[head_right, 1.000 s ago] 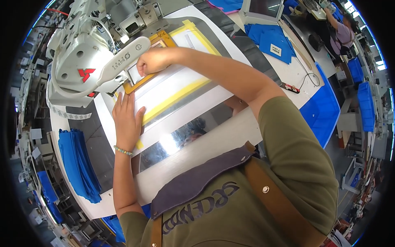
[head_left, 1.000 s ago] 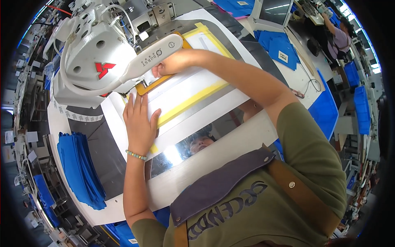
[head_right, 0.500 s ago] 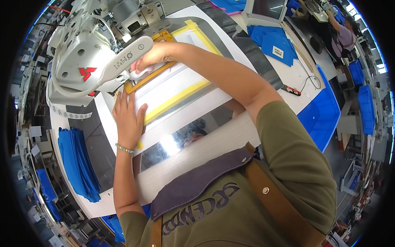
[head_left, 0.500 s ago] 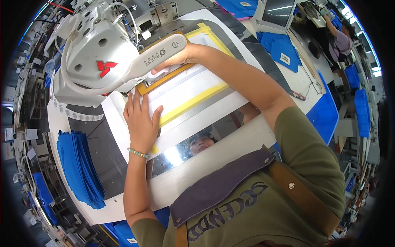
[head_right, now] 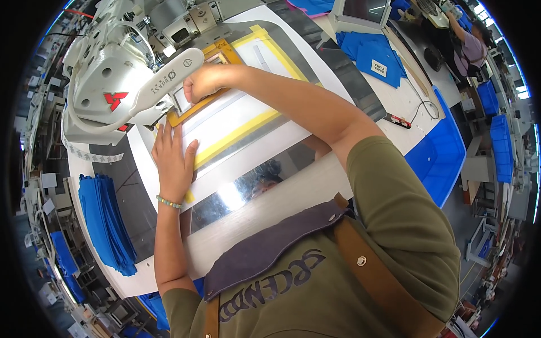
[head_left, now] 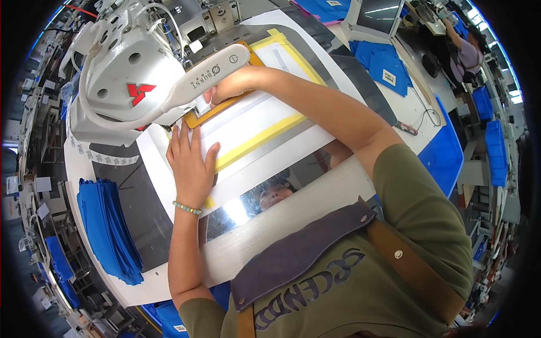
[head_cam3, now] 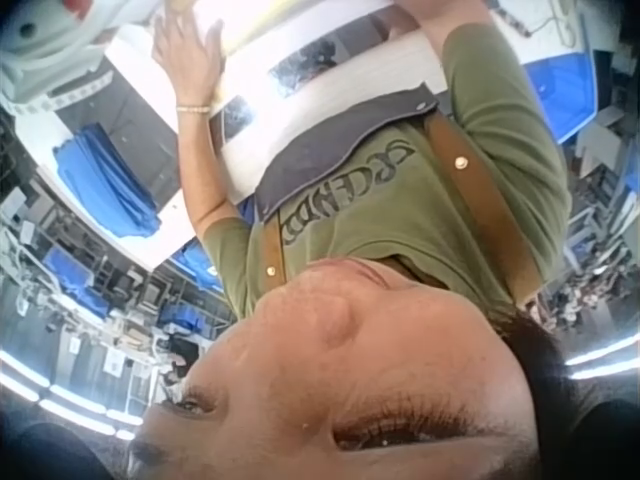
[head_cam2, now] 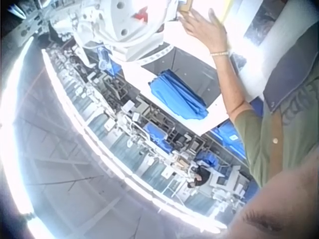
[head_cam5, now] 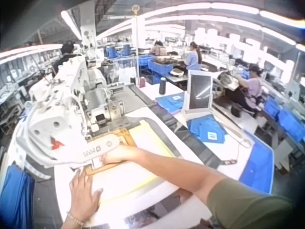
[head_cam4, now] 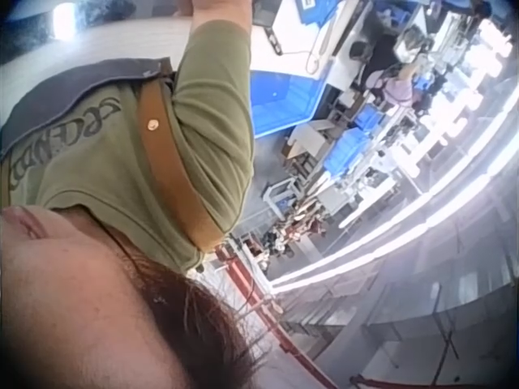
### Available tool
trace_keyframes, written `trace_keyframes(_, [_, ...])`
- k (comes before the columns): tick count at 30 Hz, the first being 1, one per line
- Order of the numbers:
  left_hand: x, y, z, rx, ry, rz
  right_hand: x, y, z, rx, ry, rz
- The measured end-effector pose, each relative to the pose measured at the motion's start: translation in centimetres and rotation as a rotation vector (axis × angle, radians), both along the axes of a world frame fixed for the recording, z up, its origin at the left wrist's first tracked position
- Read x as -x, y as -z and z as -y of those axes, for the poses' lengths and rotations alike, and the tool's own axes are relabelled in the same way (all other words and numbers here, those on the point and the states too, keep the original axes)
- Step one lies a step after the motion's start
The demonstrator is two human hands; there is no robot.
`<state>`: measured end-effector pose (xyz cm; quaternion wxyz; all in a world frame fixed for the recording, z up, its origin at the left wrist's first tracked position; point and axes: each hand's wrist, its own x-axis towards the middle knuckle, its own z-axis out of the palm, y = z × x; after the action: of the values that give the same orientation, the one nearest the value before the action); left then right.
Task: Sewing brand labels onto fabric pieces using an industrial sewing machine.
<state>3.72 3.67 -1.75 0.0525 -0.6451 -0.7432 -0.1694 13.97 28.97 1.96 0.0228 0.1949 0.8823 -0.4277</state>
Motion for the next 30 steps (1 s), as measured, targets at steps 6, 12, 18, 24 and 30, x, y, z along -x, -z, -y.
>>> trace_keyframes(6, [0.1,0.2,-0.1,-0.003,-0.004,-0.016,-0.7,-0.4,0.0,0.034,0.052,0.008])
trace_keyframes(12, [0.4,0.5,-0.1,-0.015,-0.004,0.006,-2.5,-3.7,-5.3,-0.084,-0.114,0.043])
trace_keyframes(18, [0.6,1.2,-0.1,-0.015,-0.006,-0.006,-3.9,-3.9,-5.5,-0.197,-0.159,0.269])
trace_keyframes(24, [0.8,1.7,-0.2,-0.084,-0.001,-0.067,-4.2,-3.3,-5.4,-0.230,-0.140,0.255])
trace_keyframes(30, [0.7,1.4,-0.2,-0.074,-0.013,-0.054,-3.0,-2.6,-6.0,-0.350,-0.204,0.370])
